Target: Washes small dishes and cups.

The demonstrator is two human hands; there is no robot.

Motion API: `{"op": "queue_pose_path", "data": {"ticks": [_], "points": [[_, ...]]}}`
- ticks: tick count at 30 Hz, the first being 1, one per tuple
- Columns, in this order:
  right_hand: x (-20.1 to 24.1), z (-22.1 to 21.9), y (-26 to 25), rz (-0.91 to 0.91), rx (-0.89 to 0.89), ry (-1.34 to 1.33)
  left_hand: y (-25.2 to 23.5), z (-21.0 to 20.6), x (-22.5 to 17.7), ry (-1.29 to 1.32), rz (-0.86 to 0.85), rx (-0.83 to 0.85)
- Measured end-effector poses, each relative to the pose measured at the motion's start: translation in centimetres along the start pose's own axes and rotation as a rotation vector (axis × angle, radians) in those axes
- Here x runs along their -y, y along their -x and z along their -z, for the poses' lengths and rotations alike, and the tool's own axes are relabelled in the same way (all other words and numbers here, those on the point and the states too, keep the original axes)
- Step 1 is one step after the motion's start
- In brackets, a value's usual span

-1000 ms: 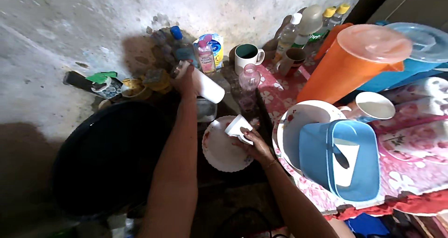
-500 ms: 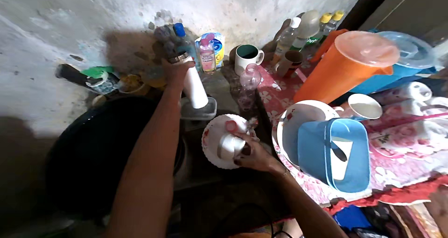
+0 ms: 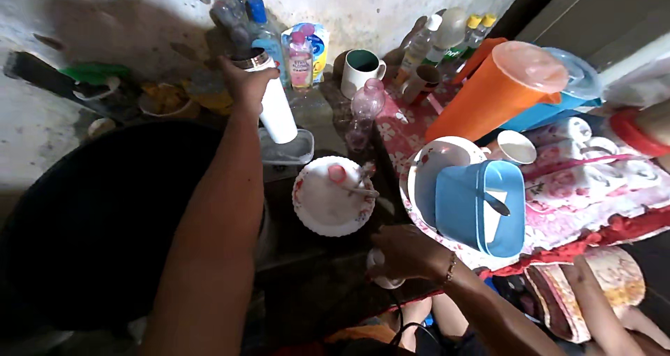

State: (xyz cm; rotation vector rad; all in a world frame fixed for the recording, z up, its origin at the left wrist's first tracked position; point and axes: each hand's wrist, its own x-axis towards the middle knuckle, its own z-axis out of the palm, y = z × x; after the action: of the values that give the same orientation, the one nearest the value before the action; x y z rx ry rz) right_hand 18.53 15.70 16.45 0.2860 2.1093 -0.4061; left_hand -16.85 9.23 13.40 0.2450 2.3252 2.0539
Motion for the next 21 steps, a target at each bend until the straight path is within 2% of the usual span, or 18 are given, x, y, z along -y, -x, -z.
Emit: {"op": "queue_pose_path", "data": {"ticks": [5, 9, 11, 15, 18, 21], "points": [[-1.6, -2.8, -2.9, 0.119, -0.271, -0.206, -0.1, -0.2, 0.2, 0.061, -0.017, -0.009], [-2.1, -3.0, -3.9, 0.134, -0.226, -0.303, -0.2, -0.2, 0.2, 0.067, -0.005, -0.021], [-1.8, -1.7, -3.4, 0.123, -0.194, -0.249, -0.2, -0.1, 0.0, 0.046, 0.000, -0.026], [0.6, 2.4, -3.9, 0.221, -0.434, -0.185, 0.0, -0.2, -0.1, 0.016, -0.006, -0.035], [3.7, 5.5, -8.1, 0.288, -0.546, -0.149, 0.1, 0.0, -0.4, 0.034, 0.002, -0.049], [5.4, 7.7, -14.9, 0.291, -0.624, -0.088, 0.2, 0.1, -0.4, 0.039, 0.018, -0.062]]}}
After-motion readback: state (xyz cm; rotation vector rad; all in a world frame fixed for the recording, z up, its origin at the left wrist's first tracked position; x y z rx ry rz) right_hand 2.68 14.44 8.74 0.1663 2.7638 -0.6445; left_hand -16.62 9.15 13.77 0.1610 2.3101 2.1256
